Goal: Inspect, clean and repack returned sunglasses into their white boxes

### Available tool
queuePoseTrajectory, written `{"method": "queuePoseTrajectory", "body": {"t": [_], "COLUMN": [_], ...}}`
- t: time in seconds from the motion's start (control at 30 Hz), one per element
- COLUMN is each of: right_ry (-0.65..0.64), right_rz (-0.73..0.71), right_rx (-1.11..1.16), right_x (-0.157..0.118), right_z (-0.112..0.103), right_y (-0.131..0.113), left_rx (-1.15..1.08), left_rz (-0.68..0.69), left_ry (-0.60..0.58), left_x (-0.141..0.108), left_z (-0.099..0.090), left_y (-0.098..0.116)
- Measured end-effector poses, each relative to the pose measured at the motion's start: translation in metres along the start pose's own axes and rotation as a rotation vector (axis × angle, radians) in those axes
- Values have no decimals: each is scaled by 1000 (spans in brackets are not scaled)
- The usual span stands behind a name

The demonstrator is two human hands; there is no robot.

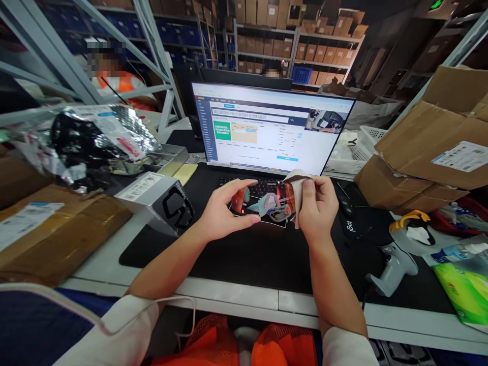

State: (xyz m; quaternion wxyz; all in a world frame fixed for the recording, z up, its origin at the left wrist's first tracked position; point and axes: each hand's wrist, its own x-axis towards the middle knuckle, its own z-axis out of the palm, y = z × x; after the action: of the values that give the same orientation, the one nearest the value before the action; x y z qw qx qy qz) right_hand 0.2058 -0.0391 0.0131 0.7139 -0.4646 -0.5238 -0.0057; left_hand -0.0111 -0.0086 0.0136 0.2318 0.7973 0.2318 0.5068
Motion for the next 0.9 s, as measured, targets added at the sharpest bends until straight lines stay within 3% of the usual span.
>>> {"method": "queuePoseTrajectory", "body": {"t": [0.07, 0.17, 0.23, 0.3, 0.47, 0.67, 0.8, 0.9], "right_ry": [-73, -348, -528, -618, -525, -693, -572, -604], "right_rz": [-128, -323, -399, -448, -419, -392, -352, -363], "right_rx": [-2, 32, 51, 55, 48, 111, 79, 77], "right_x": [-7, -16, -18, -17, -12, -12, -11, -14], "right_z": [1, 3, 4, 5, 8, 9, 9, 10], "right_y": [-11, -25, -27, -23, -9, -12, -6, -7], "left_rx": [30, 68, 92, 128, 207, 252, 258, 275], "left_rz": [-15, -12, 5, 22, 27, 3, -32, -37], "left_ry": [29, 86, 132, 164, 168, 138, 137, 121], "left_x": [0, 0, 1, 1, 1, 1, 1, 1], "left_z": [1, 2, 2, 1, 0, -4, -5, -3], "left_y": [1, -1, -3, -4, -1, -1, -1, -2]}}
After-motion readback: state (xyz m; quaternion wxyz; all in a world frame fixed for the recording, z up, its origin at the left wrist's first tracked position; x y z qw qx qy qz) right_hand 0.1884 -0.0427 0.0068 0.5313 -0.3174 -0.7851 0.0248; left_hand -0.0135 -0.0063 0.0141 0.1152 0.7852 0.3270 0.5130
